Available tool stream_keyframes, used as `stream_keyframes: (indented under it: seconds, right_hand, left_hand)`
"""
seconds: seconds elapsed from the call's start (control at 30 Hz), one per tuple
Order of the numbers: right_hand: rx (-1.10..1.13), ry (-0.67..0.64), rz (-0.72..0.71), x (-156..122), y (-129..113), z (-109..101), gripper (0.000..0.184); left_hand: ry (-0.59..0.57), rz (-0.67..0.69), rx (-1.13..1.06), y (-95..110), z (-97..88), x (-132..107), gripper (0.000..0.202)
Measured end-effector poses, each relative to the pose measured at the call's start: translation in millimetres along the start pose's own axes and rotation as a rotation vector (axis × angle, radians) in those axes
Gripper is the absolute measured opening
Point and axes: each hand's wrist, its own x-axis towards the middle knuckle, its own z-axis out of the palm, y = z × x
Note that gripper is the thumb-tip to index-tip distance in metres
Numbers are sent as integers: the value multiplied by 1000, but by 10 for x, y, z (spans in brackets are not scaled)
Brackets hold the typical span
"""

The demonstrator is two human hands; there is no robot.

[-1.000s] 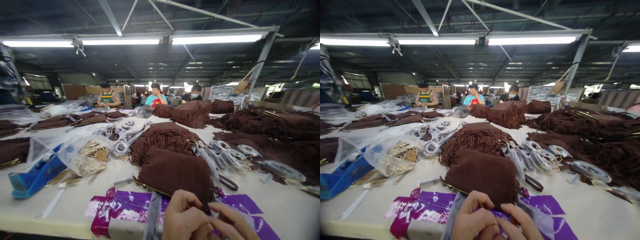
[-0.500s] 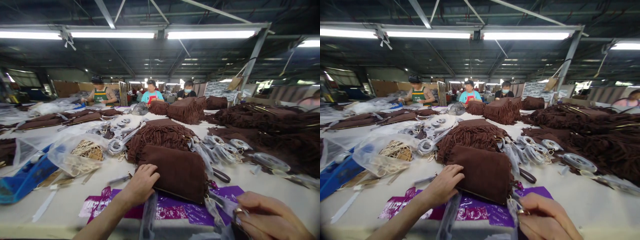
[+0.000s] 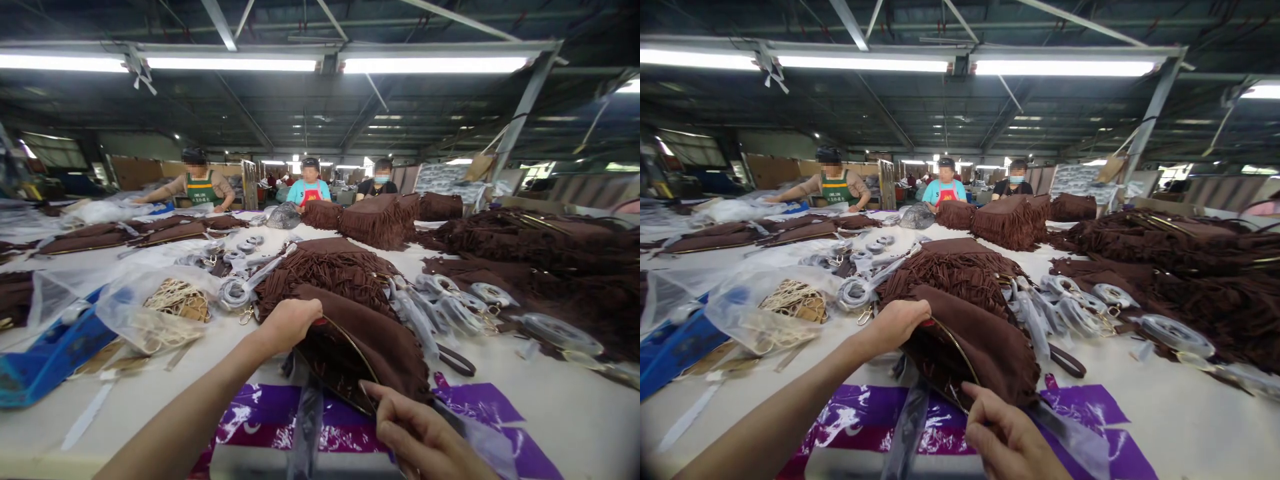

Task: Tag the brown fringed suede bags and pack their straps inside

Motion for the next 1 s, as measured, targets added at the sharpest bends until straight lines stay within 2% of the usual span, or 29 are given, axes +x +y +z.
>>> stream_keyframes:
  seconds: [0.1,0.2,0.3,0.37,0.47,0.53,0.63,0.73,0.83,1.0]
  right_hand:
    - [46,-18,-5,94,71,-28,38]
    - [20,14,-42,102,34,-105,38]
    - [12,86,-46,84,-41,-172,38]
    - [19,113,-36,81,-75,-199,38]
    - [-1,104,-33,93,-82,-221,39]
    - [-13,84,-43,99,-55,-237,38]
    - [0,80,-27,75,19,-286,37]
    - [16,78,60,6,89,-345,37]
    - [-23,60,88,-59,127,-358,35]
    - [-52,-22,144,-19,238,-244,41]
  left_hand:
    - [-9,5,-54,-57,0,17,22]
    - [11,33,-82,-54,-25,-36,22]
    - [123,103,-16,101,-28,-151,20]
    - [145,198,-6,281,40,-233,19]
    - [-33,369,-78,556,272,-290,13]
    - [-143,417,-138,672,453,-256,12]
    - [-129,344,-261,717,631,-131,24]
    - [-91,249,-328,693,668,-5,36]
    - [-112,252,-346,685,660,73,46]
    - [-128,280,-381,688,678,138,51]
